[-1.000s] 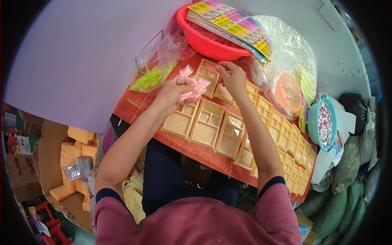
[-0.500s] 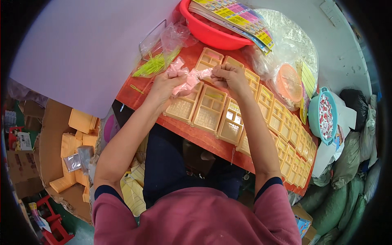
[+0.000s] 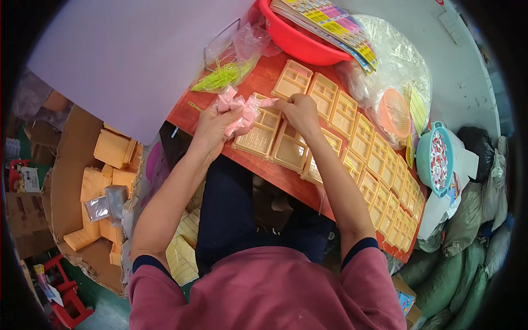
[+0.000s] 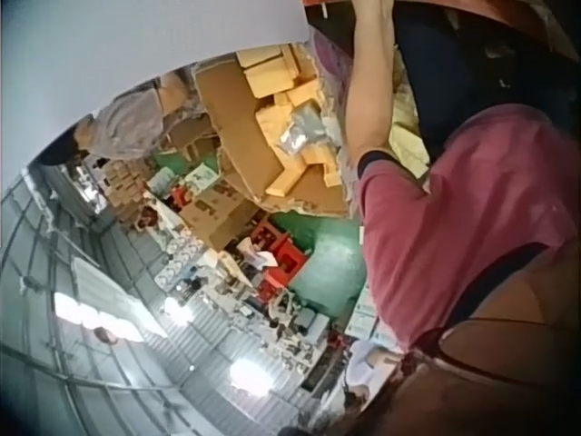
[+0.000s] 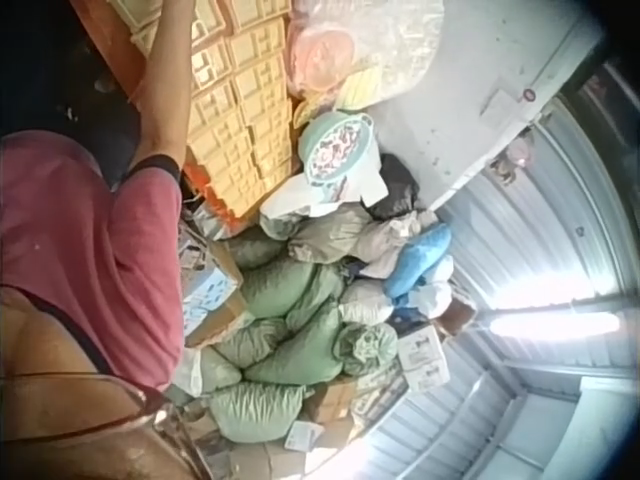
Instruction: The recorder is placing small plastic toy components and strawberry stickers into various plastic trays at a workbench.
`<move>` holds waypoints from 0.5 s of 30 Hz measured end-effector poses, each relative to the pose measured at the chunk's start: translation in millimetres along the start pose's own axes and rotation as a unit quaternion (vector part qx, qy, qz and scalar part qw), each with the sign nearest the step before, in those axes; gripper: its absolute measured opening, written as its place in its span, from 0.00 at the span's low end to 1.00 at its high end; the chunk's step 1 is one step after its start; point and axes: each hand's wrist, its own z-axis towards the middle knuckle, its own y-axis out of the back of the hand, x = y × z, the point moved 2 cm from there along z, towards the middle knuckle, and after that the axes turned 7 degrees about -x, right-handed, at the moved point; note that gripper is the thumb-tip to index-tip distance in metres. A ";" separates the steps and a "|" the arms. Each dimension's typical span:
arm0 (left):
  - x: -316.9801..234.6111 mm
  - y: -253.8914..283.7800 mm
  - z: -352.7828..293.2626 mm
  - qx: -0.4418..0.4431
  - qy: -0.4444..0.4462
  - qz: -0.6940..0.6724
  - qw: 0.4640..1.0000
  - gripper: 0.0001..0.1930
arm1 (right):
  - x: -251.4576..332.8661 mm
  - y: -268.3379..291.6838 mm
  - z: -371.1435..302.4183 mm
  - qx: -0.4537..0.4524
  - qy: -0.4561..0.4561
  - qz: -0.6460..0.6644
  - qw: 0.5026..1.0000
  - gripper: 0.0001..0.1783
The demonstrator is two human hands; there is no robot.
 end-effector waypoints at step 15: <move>11.2 -28.2 -12.5 0.087 -0.004 0.029 0.996 0.10 | 34.6 49.1 -37.5 0.177 0.032 0.202 0.963 0.08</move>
